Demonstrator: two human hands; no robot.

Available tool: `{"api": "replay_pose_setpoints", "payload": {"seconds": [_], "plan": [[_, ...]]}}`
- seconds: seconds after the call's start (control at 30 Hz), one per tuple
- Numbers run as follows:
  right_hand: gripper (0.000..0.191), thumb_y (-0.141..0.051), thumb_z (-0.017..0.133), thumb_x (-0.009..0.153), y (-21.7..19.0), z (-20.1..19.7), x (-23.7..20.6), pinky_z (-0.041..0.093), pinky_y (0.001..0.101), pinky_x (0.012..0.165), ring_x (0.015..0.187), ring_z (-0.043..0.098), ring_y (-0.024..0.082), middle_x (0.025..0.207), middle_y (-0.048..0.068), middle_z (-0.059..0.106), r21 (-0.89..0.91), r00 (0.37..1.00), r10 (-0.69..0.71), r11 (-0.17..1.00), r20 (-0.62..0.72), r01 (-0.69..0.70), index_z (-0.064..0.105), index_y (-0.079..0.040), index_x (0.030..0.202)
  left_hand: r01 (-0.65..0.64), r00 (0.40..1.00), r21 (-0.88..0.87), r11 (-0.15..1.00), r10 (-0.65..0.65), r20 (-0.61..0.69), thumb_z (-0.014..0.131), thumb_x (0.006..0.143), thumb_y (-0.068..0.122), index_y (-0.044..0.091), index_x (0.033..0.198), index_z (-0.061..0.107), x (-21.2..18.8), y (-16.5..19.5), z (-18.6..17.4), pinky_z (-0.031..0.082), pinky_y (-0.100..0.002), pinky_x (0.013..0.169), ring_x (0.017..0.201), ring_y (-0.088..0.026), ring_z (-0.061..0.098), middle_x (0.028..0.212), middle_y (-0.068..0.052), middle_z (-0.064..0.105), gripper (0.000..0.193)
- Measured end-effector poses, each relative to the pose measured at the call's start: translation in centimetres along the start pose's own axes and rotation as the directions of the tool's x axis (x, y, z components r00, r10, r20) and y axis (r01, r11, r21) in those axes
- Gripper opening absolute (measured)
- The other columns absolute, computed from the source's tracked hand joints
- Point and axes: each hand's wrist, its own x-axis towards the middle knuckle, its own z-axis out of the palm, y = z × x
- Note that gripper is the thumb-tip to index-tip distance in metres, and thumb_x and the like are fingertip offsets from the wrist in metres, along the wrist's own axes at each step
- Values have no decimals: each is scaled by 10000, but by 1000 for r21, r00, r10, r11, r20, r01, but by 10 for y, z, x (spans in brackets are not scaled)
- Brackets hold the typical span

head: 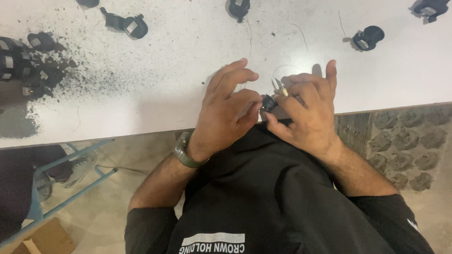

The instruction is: The person sits at a white workbench with a pile of small black plastic rotor components. They pick up one component at a time, hold it in one hand, and use a small hand tool in the other hand to work on the part, then set the finished piece aside on the table and reach for the next one.

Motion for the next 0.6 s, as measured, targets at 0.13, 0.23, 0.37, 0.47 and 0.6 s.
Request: {"api": "replay_pose_setpoints", "payload": {"seconds": [0.13, 0.23, 0.37, 0.47, 0.6], "plan": [[338, -291, 888, 875, -1, 1, 0, 94, 682, 1285, 1274, 539, 332, 1131, 101, 577, 0, 1000, 25, 1000, -11, -25, 728, -53, 1054, -86, 996, 124, 989, 90, -29, 830, 870, 83, 142, 975, 672, -2, -2, -2, 432, -534, 1198, 1438, -300, 480, 1378, -37, 556, 198], [338, -299, 890, 876, -1, 2, 0, 104, 685, 1282, 1275, 535, 333, 1129, 102, 575, -9, 999, 27, 1000, -17, -27, 725, -56, 1044, -122, 990, 182, 976, 132, -44, 827, 871, 91, 140, 976, 669, -5, -4, -1, 430, -546, 1201, 1441, -287, 463, 1383, -35, 541, 196], [338, -292, 889, 854, -1, 2, 1, 122, 685, 1286, 1274, 526, 336, 1137, 110, 575, -21, 999, 32, 999, -25, -32, 723, -60, 1035, -168, 984, 213, 962, 178, -26, 822, 878, 88, 123, 995, 661, -9, -7, 0, 446, -524, 1182, 1439, -277, 462, 1373, -35, 532, 202], [346, -292, 888, 837, -2, 1, 2, 132, 686, 1284, 1273, 525, 333, 1143, 111, 575, -11, 999, 49, 999, -20, -49, 723, -60, 1036, -244, 968, 250, 937, 249, 9, 825, 895, 86, 90, 1045, 650, -12, -9, 1, 461, -502, 1161, 1440, -285, 455, 1375, -54, 527, 231], [344, -295, 894, 825, -2, 1, 3, 148, 689, 1281, 1263, 522, 334, 1155, 116, 576, 1, 998, 66, 998, -18, -66, 713, -70, 1012, -337, 936, 335, 880, 350, 21, 825, 933, 73, 51, 1112, 627, -11, -12, 4, 475, -482, 1152, 1450, -289, 442, 1364, -76, 516, 268]]}}
